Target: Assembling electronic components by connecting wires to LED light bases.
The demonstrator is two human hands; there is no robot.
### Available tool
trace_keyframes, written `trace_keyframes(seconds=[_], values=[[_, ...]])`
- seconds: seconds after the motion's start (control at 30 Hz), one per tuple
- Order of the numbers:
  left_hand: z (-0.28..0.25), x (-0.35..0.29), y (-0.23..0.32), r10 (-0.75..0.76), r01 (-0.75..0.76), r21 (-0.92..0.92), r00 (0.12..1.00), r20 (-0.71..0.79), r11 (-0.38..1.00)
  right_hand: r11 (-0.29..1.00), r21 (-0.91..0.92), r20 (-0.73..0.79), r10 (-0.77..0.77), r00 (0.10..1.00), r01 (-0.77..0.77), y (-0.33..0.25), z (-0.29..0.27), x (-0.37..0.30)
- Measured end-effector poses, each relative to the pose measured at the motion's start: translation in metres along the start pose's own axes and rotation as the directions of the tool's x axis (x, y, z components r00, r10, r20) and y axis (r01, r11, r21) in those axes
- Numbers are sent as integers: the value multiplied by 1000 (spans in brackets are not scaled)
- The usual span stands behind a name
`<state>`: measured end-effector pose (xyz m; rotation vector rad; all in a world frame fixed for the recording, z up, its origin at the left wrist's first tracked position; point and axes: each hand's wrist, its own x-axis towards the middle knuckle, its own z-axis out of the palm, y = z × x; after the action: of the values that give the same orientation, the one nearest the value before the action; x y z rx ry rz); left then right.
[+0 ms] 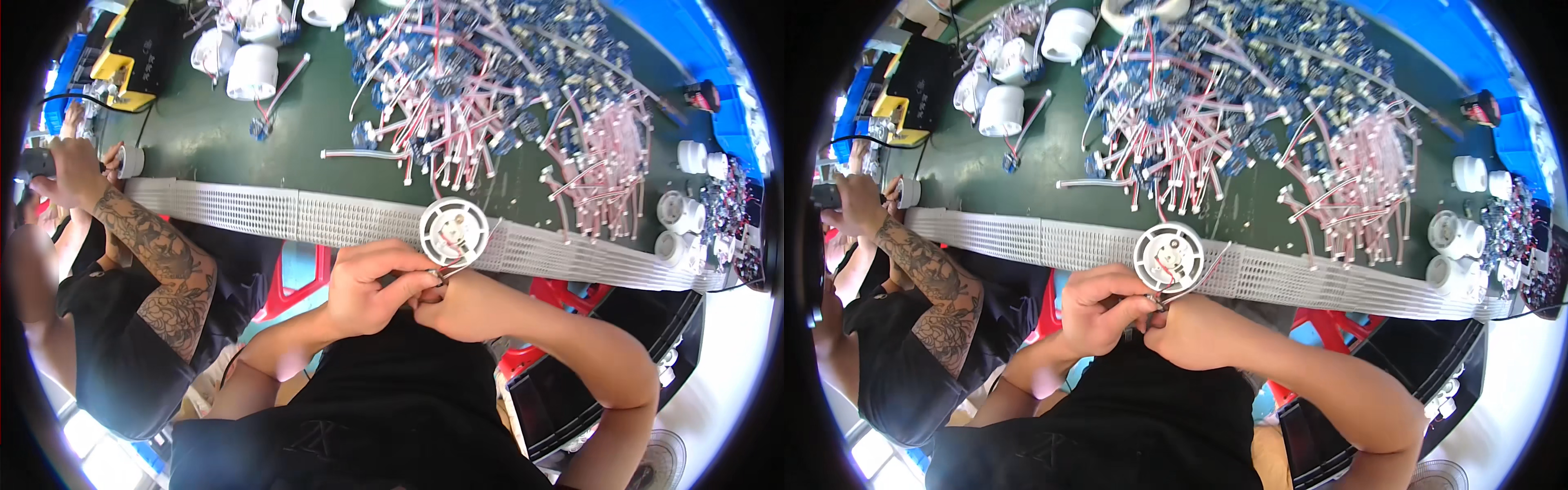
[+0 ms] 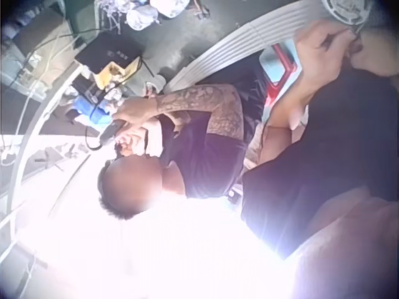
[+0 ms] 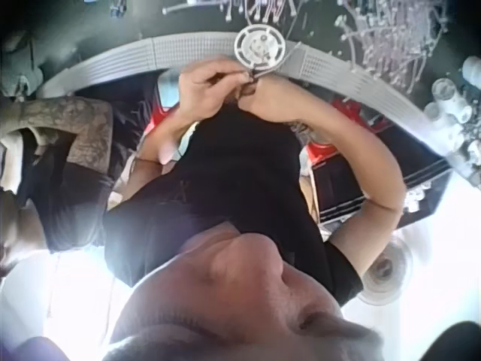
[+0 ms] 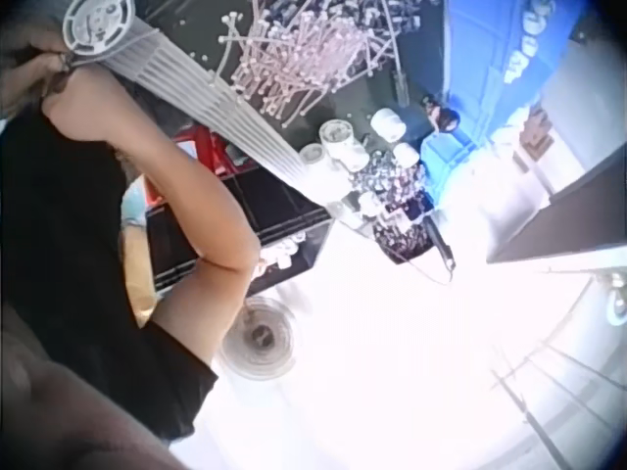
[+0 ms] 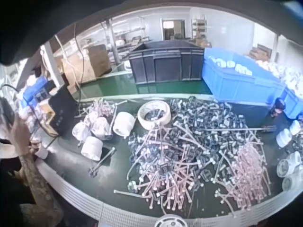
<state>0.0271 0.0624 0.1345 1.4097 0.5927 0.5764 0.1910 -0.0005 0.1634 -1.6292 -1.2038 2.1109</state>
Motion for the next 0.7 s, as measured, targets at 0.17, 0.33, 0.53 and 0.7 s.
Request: trace_keyframes(seconds=[0.17, 0.33, 0.53, 0.7], values=[[-19, -11, 15, -106, 83, -203, 988, -109, 976, 991, -21, -205, -130, 970, 129, 6, -6, -31], [-78, -1, 16, 31, -255, -331, 831, -556, 909, 855, -503, -751, -504, 426, 126, 13, -16, -41], [-126, 46, 17, 171, -389, -123, 639, -750, 913, 734, -677, -734, -679, 25, 43, 7, -27, -20], [-118, 45, 15, 40, -186, -135, 718, -695, 973, 788, -401, -789, -556, -260, -467, 61, -99, -104]])
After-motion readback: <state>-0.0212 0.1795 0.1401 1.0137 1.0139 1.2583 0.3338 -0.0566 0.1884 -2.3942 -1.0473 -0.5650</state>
